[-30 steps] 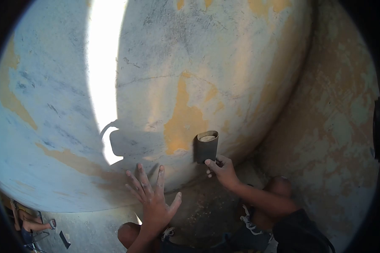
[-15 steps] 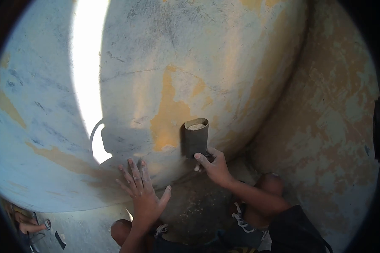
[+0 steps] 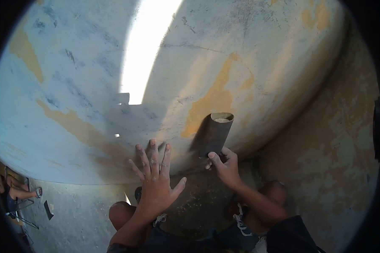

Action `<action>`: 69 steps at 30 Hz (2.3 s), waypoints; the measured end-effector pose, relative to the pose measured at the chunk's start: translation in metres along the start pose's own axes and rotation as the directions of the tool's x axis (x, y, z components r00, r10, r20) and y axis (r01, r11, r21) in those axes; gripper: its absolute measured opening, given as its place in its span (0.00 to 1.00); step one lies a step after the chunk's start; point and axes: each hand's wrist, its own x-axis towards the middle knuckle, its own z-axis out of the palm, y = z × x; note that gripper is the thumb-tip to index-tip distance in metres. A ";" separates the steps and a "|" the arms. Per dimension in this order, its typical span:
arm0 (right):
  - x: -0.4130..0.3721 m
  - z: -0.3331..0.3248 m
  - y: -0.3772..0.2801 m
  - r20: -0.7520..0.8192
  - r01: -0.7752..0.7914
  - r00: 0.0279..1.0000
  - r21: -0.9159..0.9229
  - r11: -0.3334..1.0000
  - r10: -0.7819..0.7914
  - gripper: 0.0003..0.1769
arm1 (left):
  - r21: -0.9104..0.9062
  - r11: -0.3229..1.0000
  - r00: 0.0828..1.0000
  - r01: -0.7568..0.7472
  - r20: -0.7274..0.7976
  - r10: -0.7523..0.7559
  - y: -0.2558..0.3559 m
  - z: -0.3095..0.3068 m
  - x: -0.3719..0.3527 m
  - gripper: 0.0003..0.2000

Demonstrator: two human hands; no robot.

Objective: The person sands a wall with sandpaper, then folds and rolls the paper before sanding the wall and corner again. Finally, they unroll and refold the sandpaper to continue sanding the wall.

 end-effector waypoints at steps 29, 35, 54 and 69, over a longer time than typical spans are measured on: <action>-0.013 0.007 0.056 0.197 0.053 0.980 -0.365 0.929 0.021 0.14 | -0.046 0.999 0.983 -0.025 -0.183 0.016 -0.003 0.007 -0.004 0.44; -0.010 0.004 0.073 0.118 -0.037 0.990 -0.330 0.943 0.080 0.14 | -0.034 0.999 0.976 -0.025 -0.215 0.018 -0.016 -0.015 -0.010 0.43; -0.002 0.004 0.061 0.038 0.030 0.999 -0.155 0.987 -0.024 0.15 | -0.104 0.994 0.936 0.034 -0.344 -0.068 -0.042 -0.033 -0.021 0.47; -0.003 -0.011 0.067 0.048 0.103 0.994 -0.220 0.970 -0.095 0.14 | 0.191 0.980 0.756 -0.053 -0.633 0.164 -0.081 -0.004 0.001 0.44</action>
